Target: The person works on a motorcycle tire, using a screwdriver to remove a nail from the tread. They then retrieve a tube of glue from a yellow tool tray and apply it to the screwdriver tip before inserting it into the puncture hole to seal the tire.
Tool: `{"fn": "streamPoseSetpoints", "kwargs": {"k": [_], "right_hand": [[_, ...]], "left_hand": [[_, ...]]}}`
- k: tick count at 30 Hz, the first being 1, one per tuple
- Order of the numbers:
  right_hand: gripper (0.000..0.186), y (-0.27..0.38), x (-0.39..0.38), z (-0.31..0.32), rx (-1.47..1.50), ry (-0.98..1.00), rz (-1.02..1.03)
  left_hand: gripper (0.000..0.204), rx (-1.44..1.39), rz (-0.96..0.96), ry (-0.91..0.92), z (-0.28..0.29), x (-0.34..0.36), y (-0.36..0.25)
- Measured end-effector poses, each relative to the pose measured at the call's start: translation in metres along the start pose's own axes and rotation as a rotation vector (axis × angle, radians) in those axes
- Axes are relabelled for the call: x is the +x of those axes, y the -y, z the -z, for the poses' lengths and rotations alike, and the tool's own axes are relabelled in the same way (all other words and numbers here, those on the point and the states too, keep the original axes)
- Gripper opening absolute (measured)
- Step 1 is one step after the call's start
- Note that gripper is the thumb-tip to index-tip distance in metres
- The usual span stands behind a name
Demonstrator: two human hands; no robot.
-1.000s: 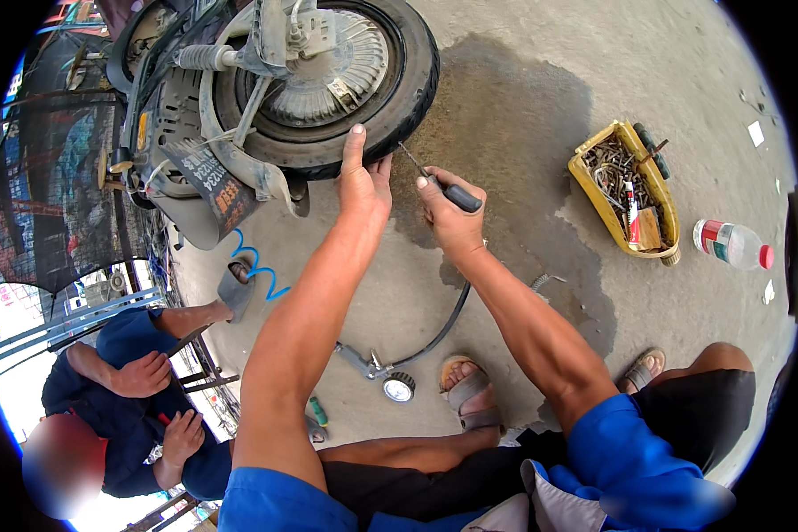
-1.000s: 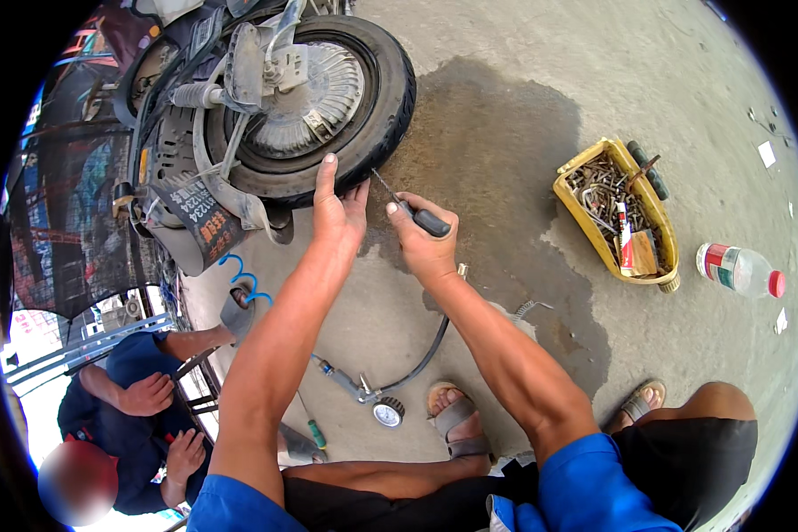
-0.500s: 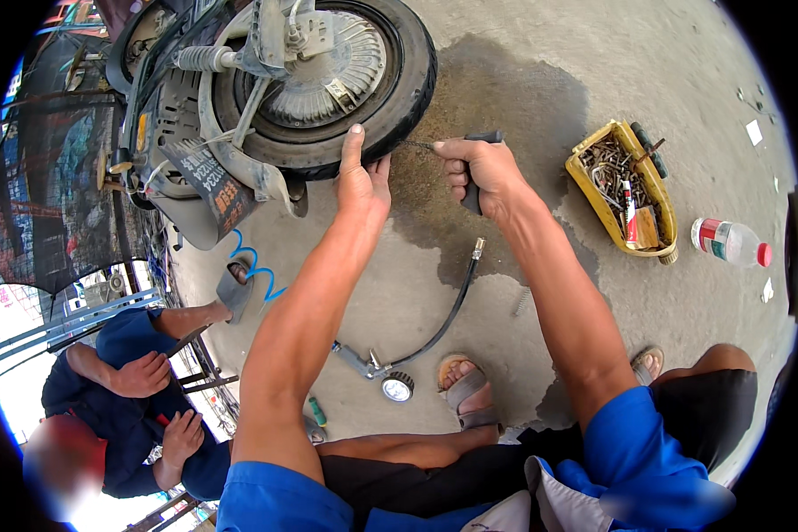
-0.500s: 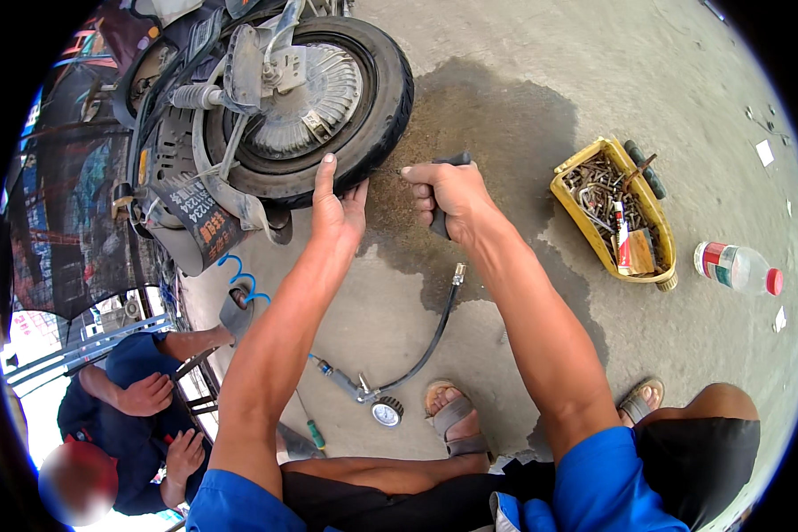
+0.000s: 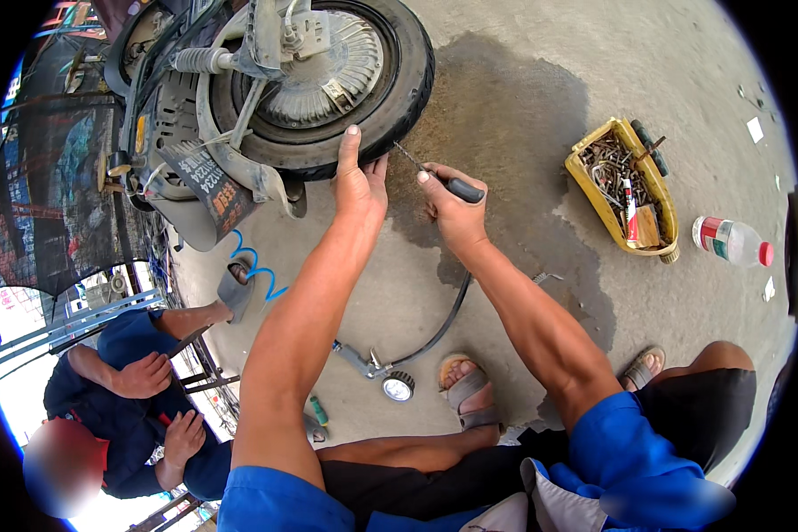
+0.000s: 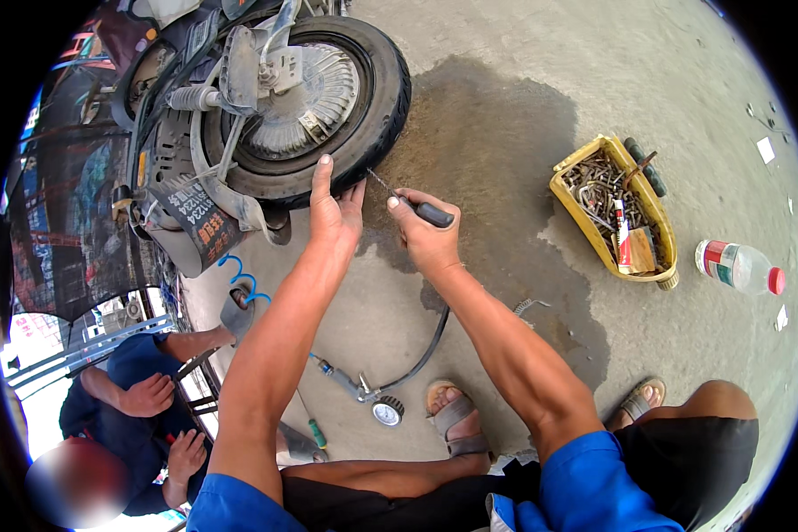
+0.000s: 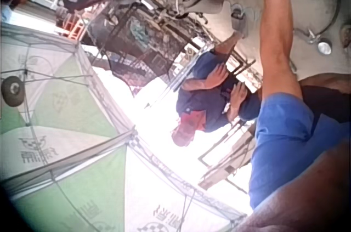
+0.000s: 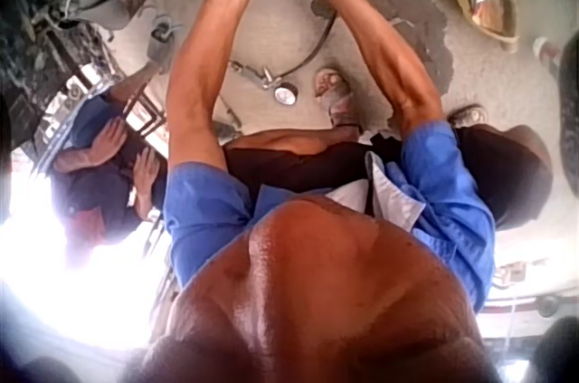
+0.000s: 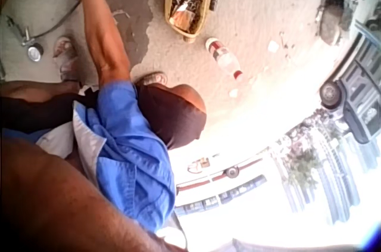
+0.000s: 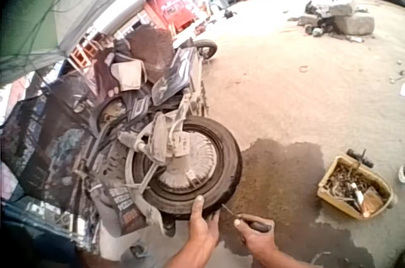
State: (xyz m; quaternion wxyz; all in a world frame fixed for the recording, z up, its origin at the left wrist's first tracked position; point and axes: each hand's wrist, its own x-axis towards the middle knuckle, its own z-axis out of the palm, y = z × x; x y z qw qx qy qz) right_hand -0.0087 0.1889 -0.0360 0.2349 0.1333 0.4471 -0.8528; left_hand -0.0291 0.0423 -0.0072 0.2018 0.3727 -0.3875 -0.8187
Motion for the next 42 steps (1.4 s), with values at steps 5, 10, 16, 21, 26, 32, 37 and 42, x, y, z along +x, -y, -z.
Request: {"fn": "streamPoseSetpoints", "kwargs": {"k": [5, 10, 16, 21, 26, 32, 37, 42], "right_hand": [[0.023, 0.011, 0.001, 0.001, -0.723, 0.032, 0.690], [0.024, 0.015, 0.003, 0.002, -0.733, 0.051, 0.663], [0.017, 0.018, 0.018, 0.019, 0.242, 0.189, -0.331], [0.015, -0.026, 0.024, 0.012, 0.938, 0.224, -0.751], [0.018, -0.037, 0.010, -0.004, 1.103, 0.130, -0.755], [0.017, -0.006, -0.001, -0.012, 0.292, -0.035, -0.186], [0.017, 0.005, 0.000, -0.004, -0.569, -0.041, 0.593], [0.014, 0.040, -0.003, -0.010, -0.968, -0.010, 0.737]], "left_hand": [[0.071, -0.012, 0.005, 0.013, 0.000, 0.004, 0.001], [0.072, -0.018, -0.003, 0.020, -0.002, 0.000, 0.002], [0.085, -0.003, 0.004, -0.012, 0.007, 0.003, -0.009], [0.085, -0.013, 0.002, 0.042, 0.008, 0.001, -0.008], [0.081, -0.004, -0.005, 0.041, 0.001, -0.005, -0.003], [0.077, -0.006, -0.010, 0.037, -0.001, 0.000, 0.002], [0.076, -0.021, 0.010, 0.040, -0.005, 0.000, 0.005], [0.075, -0.024, 0.023, 0.039, -0.009, 0.000, 0.007]]}}
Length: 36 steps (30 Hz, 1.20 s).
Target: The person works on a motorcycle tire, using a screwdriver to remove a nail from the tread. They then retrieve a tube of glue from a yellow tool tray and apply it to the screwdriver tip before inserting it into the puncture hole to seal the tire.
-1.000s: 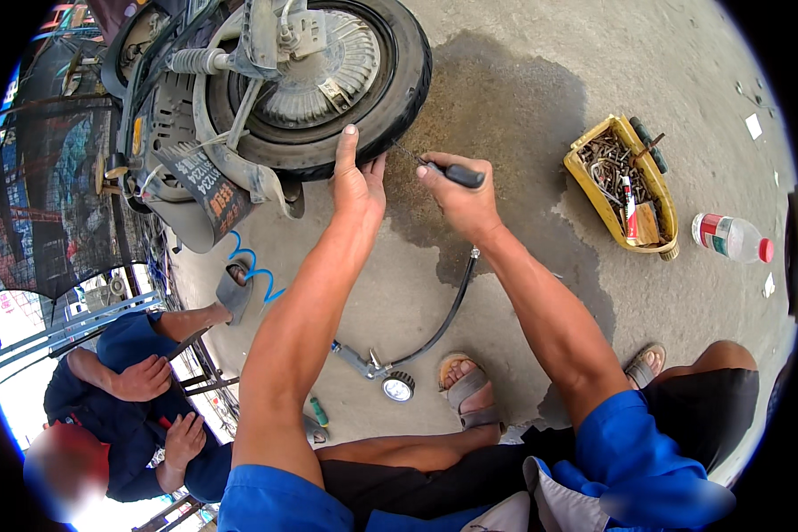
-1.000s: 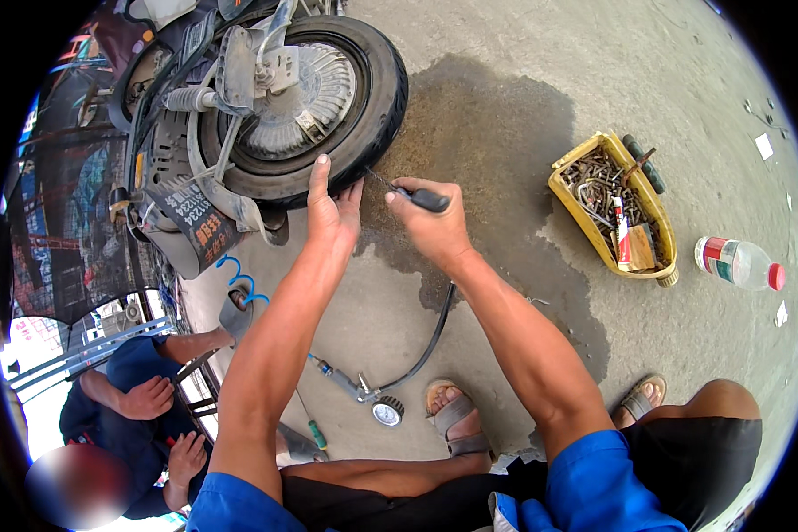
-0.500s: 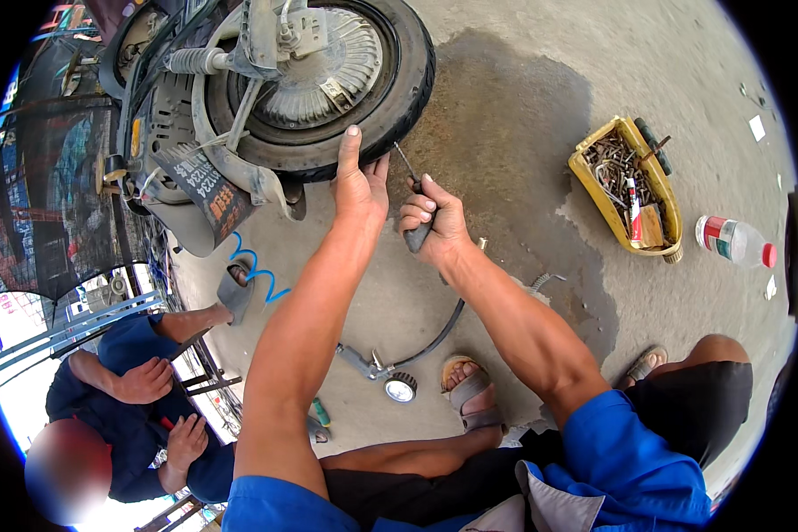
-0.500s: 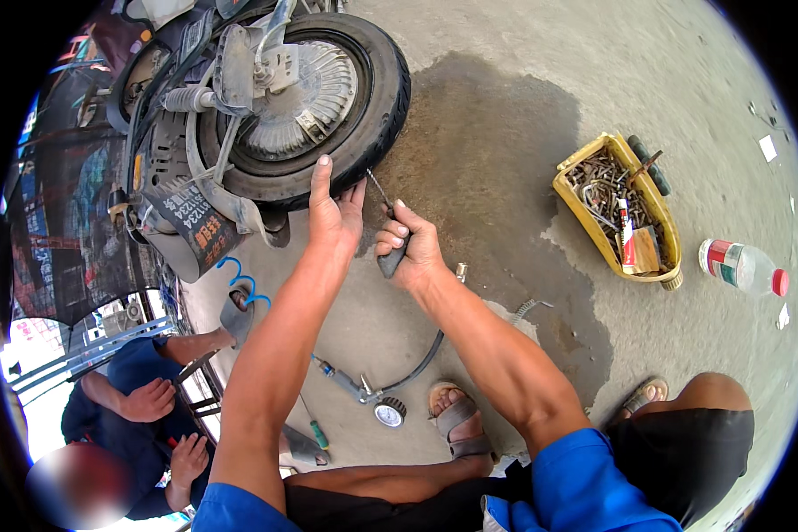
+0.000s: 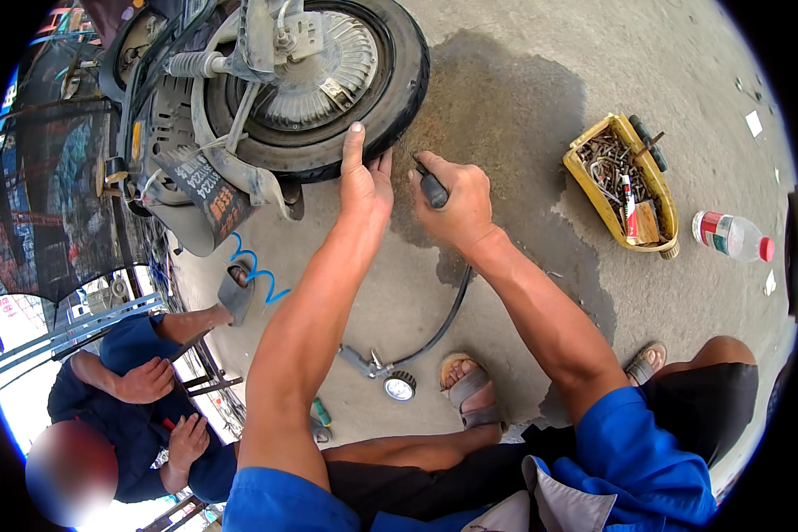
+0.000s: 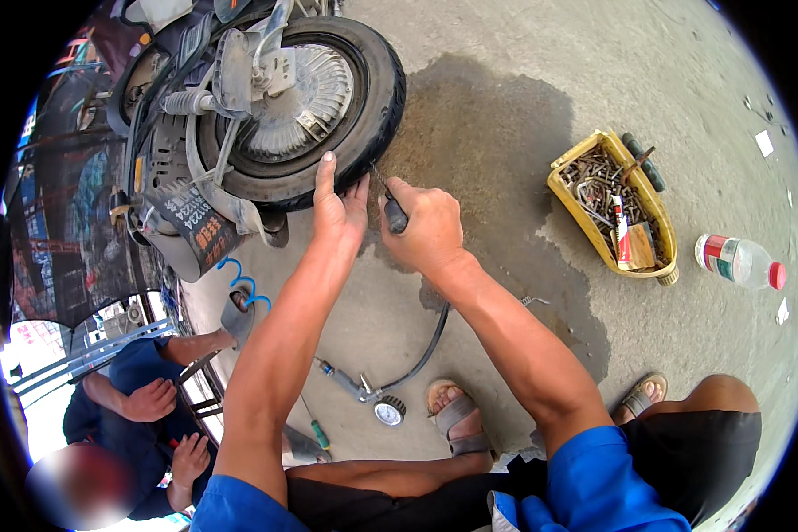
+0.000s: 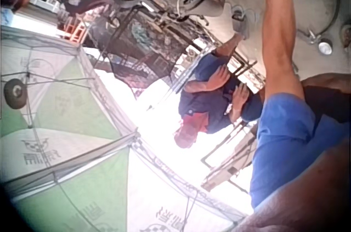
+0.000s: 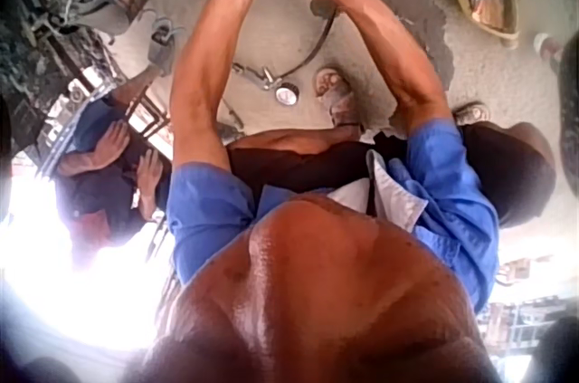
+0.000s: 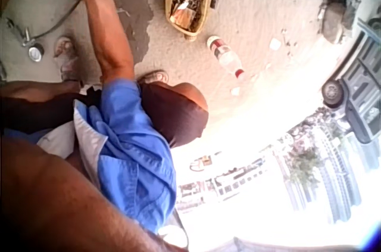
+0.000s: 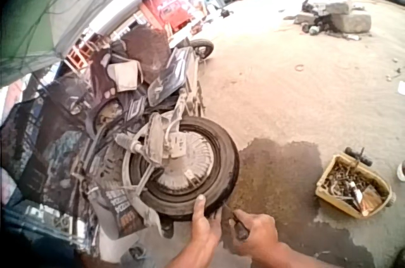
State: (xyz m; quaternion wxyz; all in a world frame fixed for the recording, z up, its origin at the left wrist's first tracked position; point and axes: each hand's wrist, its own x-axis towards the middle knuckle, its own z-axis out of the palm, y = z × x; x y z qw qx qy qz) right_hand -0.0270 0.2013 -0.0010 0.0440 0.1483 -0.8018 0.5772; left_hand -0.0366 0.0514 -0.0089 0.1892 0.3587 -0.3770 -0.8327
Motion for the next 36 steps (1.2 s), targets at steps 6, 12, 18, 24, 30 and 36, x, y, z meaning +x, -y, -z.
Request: {"fn": "streamPoseSetpoints", "kwargs": {"k": [6, 12, 18, 24, 30, 36], "right_hand": [[0.007, 0.000, 0.030, 0.022, 0.980, 0.112, -1.016], [0.016, -0.037, 0.027, 0.014, 1.648, 0.197, -1.403], [0.023, -0.024, 0.020, 0.021, 1.558, 0.120, -1.324], [0.052, -0.048, -0.015, 0.045, 0.743, -0.258, -0.597], [0.059, -0.025, -0.007, 0.035, -0.426, 0.186, 0.362], [0.056, 0.012, 0.004, 0.008, -0.485, 0.408, 0.198]], "left_hand": [[0.075, 0.000, 0.001, 0.002, -0.001, -0.003, 0.003], [0.076, -0.005, 0.016, -0.006, 0.002, 0.001, 0.002], [0.076, -0.015, -0.008, -0.039, -0.001, 0.000, 0.004], [0.090, -0.071, 0.006, -0.040, 0.001, 0.003, 0.003], [0.071, 0.019, 0.003, -0.041, 0.000, 0.001, 0.005], [0.068, 0.018, 0.050, 0.002, 0.009, 0.010, 0.005]]}}
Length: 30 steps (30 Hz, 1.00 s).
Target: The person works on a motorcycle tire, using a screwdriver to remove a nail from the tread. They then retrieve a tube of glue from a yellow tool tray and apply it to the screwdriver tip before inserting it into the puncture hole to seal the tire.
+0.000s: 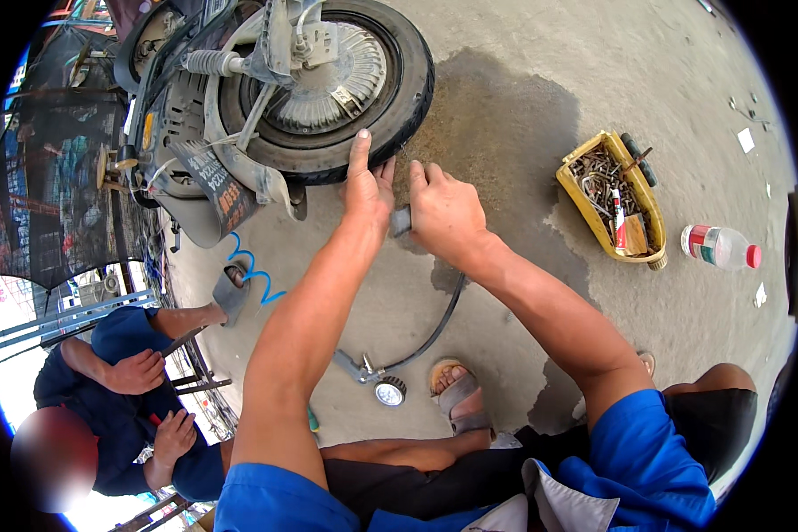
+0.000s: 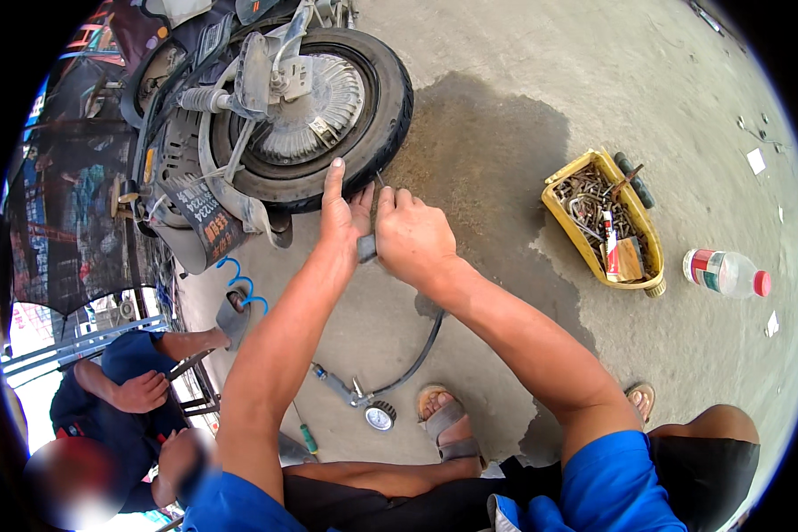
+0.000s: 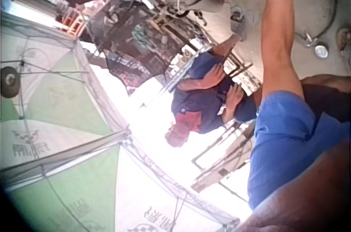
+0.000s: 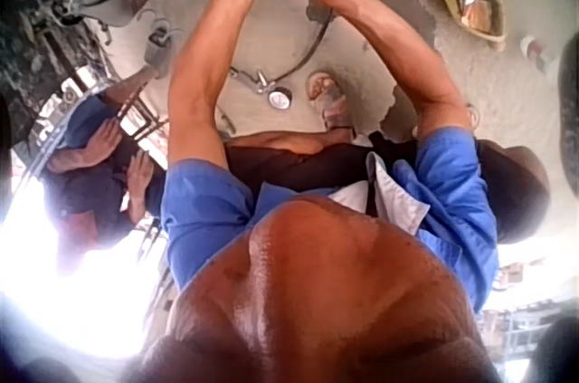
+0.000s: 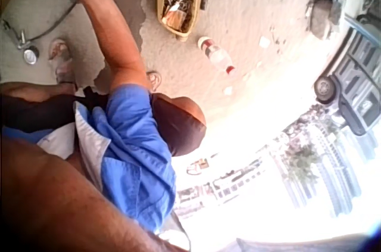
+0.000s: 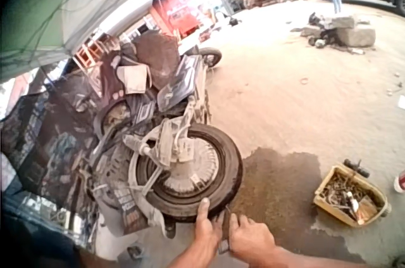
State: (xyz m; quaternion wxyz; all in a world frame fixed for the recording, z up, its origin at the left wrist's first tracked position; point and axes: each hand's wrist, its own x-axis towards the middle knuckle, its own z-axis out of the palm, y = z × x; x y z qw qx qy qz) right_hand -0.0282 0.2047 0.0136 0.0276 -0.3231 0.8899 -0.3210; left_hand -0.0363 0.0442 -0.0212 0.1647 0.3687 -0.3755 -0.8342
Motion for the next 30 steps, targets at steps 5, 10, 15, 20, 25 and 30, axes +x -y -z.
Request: {"fn": "streamPoseSetpoints", "kwargs": {"k": [5, 10, 15, 20, 25, 30], "right_hand": [[0.025, 0.002, 0.030, 0.032, 0.593, 0.055, -0.393], [0.008, -0.042, 0.017, 0.013, 2.031, 0.070, -1.059], [0.011, -0.047, -0.006, -0.055, 2.868, 0.163, -1.057], [0.023, -0.017, -0.010, -0.052, 2.163, -0.173, -0.876], [0.024, -0.024, -0.004, -0.034, 0.615, -0.515, -0.030], [0.020, -0.023, 0.024, 0.025, 0.378, -0.157, -0.168]], "left_hand": [[0.070, 0.018, 0.016, 0.042, 0.010, 0.004, -0.003], [0.076, -0.008, -0.052, 0.008, -0.006, -0.011, -0.004], [0.082, -0.027, -0.056, 0.009, -0.012, -0.012, -0.003], [0.081, -0.017, -0.067, -0.011, -0.005, -0.012, -0.004], [0.077, 0.024, -0.053, 0.000, -0.007, -0.011, -0.005], [0.072, 0.031, -0.057, -0.003, -0.003, -0.009, -0.006]]}}
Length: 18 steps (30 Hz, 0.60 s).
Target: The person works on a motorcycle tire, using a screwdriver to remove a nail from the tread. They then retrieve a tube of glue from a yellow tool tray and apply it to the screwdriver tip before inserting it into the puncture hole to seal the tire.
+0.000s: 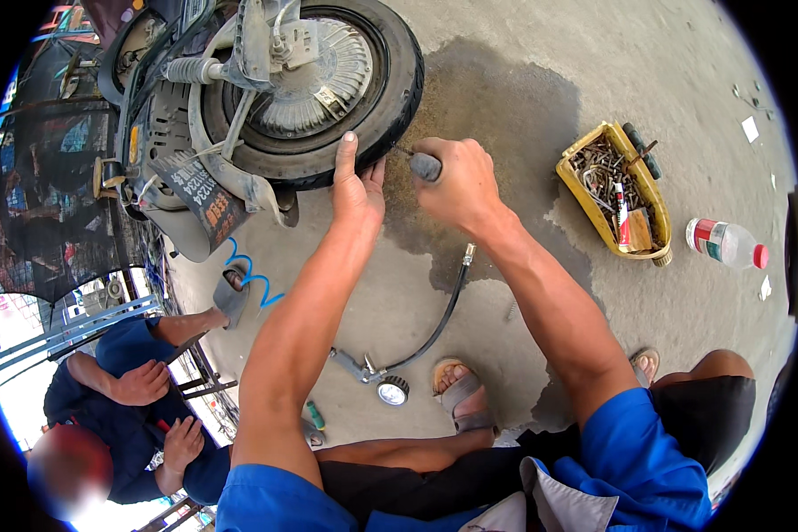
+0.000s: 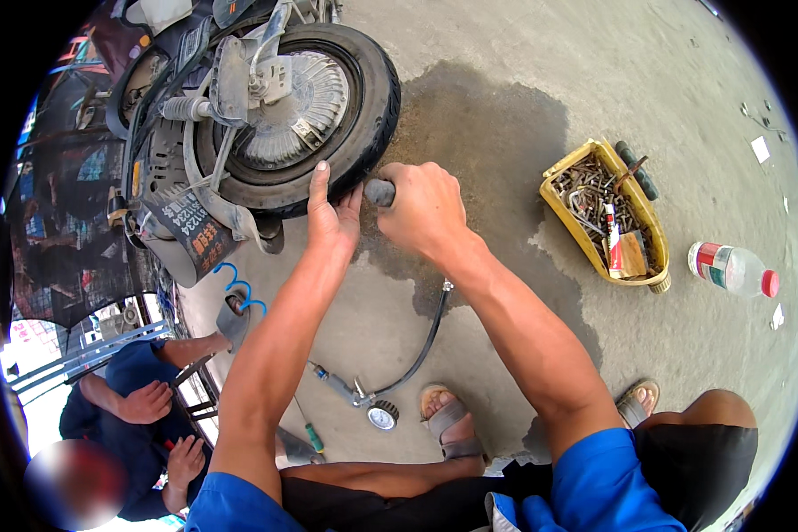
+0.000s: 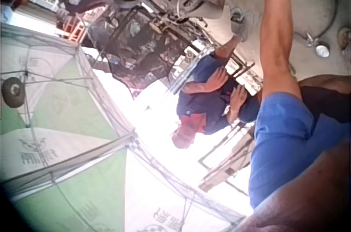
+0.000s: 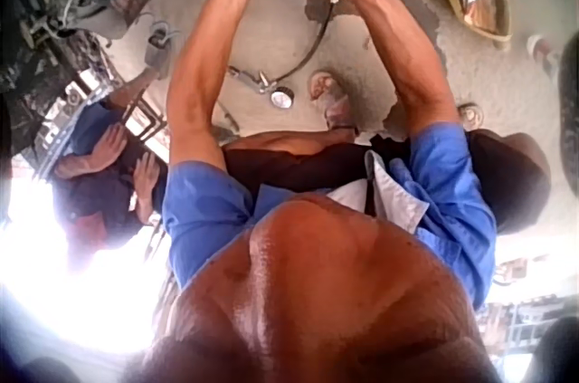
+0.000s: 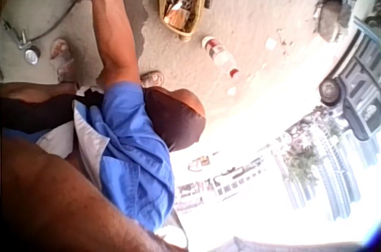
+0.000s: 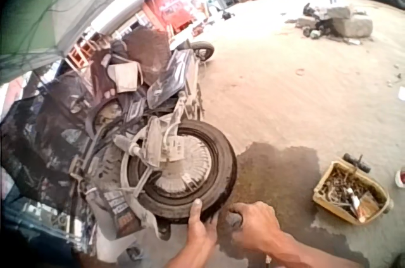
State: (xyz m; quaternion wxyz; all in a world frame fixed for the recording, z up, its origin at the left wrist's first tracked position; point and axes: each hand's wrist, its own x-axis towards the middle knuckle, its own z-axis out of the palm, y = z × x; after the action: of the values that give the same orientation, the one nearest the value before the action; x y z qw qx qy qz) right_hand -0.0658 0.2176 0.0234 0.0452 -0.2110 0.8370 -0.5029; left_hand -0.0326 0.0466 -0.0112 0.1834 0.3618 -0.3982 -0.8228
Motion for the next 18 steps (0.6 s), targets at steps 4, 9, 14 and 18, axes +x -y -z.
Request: {"fn": "streamPoseSetpoints", "kwargs": {"k": [4, 9, 14, 18], "right_hand": [[0.018, -0.016, 0.015, 0.004, 0.838, 0.047, -0.586], [0.014, -0.055, -0.004, -0.012, 1.922, 0.299, -1.302], [0.014, -0.039, -0.008, -0.014, 2.036, 0.245, -1.326], [0.018, -0.032, -0.020, -0.012, 1.591, 0.053, -1.152]], "left_hand": [[0.071, 0.000, 0.000, -0.026, -0.001, -0.004, -0.003], [0.080, -0.029, 0.026, -0.014, 0.000, -0.005, -0.001], [0.070, -0.011, 0.004, -0.024, 0.001, 0.000, -0.001], [0.071, -0.014, 0.003, -0.022, 0.002, 0.000, -0.003]]}}
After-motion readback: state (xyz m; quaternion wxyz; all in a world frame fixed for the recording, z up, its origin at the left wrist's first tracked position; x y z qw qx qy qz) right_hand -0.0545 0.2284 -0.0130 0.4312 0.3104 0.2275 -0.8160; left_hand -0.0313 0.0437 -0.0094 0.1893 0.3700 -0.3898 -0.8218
